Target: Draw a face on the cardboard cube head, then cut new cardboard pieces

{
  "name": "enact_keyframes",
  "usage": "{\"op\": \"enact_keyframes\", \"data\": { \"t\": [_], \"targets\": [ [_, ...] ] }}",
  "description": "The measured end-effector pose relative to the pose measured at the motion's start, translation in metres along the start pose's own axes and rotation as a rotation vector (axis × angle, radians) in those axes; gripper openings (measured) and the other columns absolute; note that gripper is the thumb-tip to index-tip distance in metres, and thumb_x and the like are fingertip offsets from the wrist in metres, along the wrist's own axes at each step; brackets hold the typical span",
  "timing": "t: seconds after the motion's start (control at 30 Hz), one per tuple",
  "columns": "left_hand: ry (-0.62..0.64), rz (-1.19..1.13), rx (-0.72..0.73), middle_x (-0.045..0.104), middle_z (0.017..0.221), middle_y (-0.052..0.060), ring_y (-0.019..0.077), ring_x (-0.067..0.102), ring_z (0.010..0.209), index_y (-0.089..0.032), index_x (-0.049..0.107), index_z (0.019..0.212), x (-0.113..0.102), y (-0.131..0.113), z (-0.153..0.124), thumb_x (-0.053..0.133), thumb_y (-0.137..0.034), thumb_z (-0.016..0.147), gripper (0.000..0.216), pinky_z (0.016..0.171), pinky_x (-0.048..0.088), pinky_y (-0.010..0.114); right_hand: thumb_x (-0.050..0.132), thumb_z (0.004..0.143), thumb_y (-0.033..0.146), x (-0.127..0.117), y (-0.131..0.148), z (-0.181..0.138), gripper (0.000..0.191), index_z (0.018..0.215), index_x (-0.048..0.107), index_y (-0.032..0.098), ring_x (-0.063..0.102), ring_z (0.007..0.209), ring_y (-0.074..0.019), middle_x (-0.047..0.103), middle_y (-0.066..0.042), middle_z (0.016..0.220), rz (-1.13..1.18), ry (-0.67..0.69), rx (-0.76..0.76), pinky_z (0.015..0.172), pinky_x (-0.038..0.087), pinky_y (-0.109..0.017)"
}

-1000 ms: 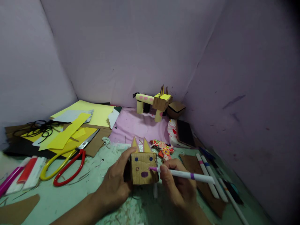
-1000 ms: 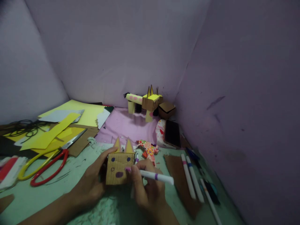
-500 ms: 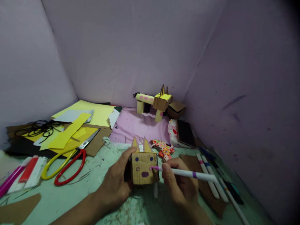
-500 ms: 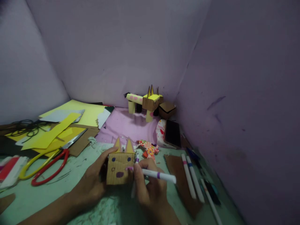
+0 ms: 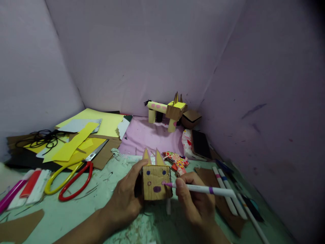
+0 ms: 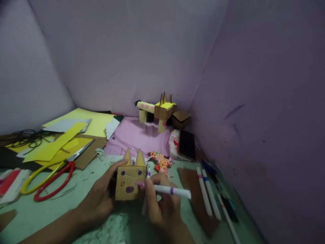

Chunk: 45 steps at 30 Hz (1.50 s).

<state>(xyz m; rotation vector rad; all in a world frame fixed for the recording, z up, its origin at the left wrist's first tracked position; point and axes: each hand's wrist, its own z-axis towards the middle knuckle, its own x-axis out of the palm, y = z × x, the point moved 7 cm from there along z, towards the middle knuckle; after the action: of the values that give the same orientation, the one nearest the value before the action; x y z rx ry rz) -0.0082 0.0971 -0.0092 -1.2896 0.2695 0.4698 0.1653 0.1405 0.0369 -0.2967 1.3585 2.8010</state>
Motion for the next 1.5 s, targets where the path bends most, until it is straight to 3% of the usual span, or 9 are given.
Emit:
{"op": "enact_keyframes", "data": {
  "t": [0.4,0.8,1.2,1.37,1.5],
  "targets": [
    [-0.002,-0.015,0.002,0.056,0.137,0.012,0.0286,0.060,0.120,-0.025,0.031,0.141,0.001,0.003,-0.001,0.062,-0.015,0.078,0.071,0.104,0.048,0.044,0.051,0.093,0.024,-0.001,0.000,0.000,0.024,0.070,0.053,0.022,0.040,0.046,-0.0093,0.046,0.006,0.056,0.000,-0.021,-0.011,0.048,0.031,-0.025],
    [-0.019,0.023,0.063,0.055,0.138,0.012,0.0311,0.057,0.124,-0.026,0.031,0.142,0.000,0.002,0.000,0.061,-0.015,0.079,0.070,0.106,0.046,0.048,0.052,0.093,0.029,0.002,-0.001,-0.003,0.023,0.072,0.054,0.021,0.043,0.046,-0.0102,0.048,0.005,0.055,-0.011,0.015,0.024,0.043,0.026,-0.025],
    [-0.014,0.025,0.079,0.057,0.135,0.011,0.0279,0.062,0.115,-0.027,0.031,0.141,0.001,-0.002,0.000,0.061,-0.017,0.079,0.070,0.097,0.052,0.041,0.053,0.094,0.027,-0.004,0.005,0.000,0.026,0.070,0.056,0.021,0.042,0.046,-0.0086,0.048,0.006,0.055,0.047,-0.047,0.027,0.046,0.030,-0.023],
    [-0.051,0.068,0.134,0.052,0.140,0.010,0.0295,0.056,0.123,-0.027,0.031,0.142,-0.001,-0.007,-0.001,0.058,-0.010,0.072,0.076,0.103,0.047,0.044,0.051,0.096,0.031,0.013,0.009,-0.008,0.022,0.076,0.056,0.022,0.044,0.047,-0.0092,0.050,0.005,0.057,0.183,-0.043,0.106,0.046,0.033,-0.022],
    [-0.067,0.084,0.172,0.051,0.141,0.008,0.0292,0.055,0.125,-0.028,0.031,0.142,-0.001,-0.007,-0.003,0.054,-0.007,0.068,0.080,0.104,0.047,0.044,0.053,0.095,0.031,0.024,0.010,-0.013,0.022,0.075,0.057,0.022,0.050,0.051,-0.0107,0.053,0.005,0.058,0.174,-0.038,0.087,0.050,0.037,-0.023]
  ]
}}
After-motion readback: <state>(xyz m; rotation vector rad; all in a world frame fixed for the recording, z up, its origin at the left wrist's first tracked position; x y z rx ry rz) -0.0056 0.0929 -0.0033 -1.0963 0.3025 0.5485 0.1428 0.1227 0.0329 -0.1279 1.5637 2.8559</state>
